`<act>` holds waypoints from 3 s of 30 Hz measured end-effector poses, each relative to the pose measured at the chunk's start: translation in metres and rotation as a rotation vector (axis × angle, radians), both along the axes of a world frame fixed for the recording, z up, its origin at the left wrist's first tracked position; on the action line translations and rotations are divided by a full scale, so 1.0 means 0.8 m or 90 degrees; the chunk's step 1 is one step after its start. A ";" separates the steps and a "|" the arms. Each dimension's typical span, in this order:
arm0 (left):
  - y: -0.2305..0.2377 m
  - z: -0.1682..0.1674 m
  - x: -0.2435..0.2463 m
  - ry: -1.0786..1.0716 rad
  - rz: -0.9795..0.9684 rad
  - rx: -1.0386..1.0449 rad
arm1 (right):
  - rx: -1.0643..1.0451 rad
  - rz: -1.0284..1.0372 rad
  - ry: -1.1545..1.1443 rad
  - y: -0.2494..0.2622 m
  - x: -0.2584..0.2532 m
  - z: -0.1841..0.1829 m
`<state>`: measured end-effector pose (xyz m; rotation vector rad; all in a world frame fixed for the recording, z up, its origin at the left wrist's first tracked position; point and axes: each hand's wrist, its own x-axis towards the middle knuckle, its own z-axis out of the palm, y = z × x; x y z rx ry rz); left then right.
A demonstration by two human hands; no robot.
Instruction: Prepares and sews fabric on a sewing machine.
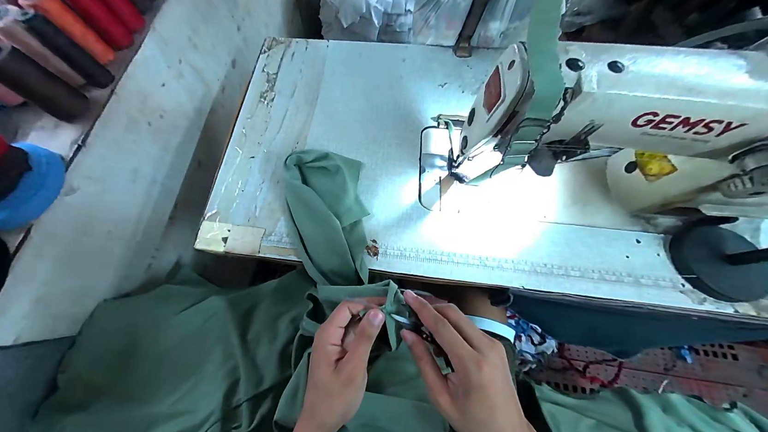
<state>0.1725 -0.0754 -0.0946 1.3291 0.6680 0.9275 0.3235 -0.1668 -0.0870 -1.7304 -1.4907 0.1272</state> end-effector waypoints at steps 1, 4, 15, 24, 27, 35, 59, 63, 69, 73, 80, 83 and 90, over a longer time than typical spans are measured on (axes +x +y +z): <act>0.000 0.000 0.000 0.001 0.001 -0.001 | -0.001 -0.002 0.001 0.000 0.000 -0.001; 0.000 0.000 0.000 -0.002 0.002 -0.001 | -0.003 -0.004 0.004 0.001 -0.001 -0.003; 0.000 0.000 0.001 0.001 -0.012 0.026 | -0.007 -0.032 -0.049 0.000 -0.002 -0.001; 0.001 -0.001 -0.001 0.020 -0.013 0.039 | 0.064 0.036 0.129 0.014 0.004 0.009; 0.002 0.001 -0.003 0.031 -0.018 0.056 | 0.059 0.068 0.096 0.024 0.006 0.009; 0.009 0.002 -0.004 0.040 -0.015 0.090 | 0.065 0.152 -0.021 0.036 0.017 -0.004; 0.010 0.001 0.001 0.026 -0.007 0.036 | 0.045 0.173 0.242 0.044 0.026 -0.002; 0.013 -0.001 -0.002 0.064 -0.026 0.108 | 0.036 0.184 0.215 0.044 0.029 0.001; 0.026 0.000 -0.011 0.113 -0.102 0.226 | -0.006 0.280 0.128 0.047 0.042 -0.001; 0.026 -0.001 -0.014 0.044 -0.066 0.136 | 0.034 0.307 0.332 0.044 0.045 -0.008; 0.036 -0.005 -0.042 0.013 0.021 0.055 | 0.180 0.325 0.835 0.024 0.057 -0.002; 0.048 0.015 -0.062 -0.012 0.096 0.105 | 0.025 0.263 0.566 0.006 0.047 -0.015; 0.090 0.050 -0.108 0.099 0.348 0.164 | -0.161 -0.012 0.175 -0.078 0.077 -0.086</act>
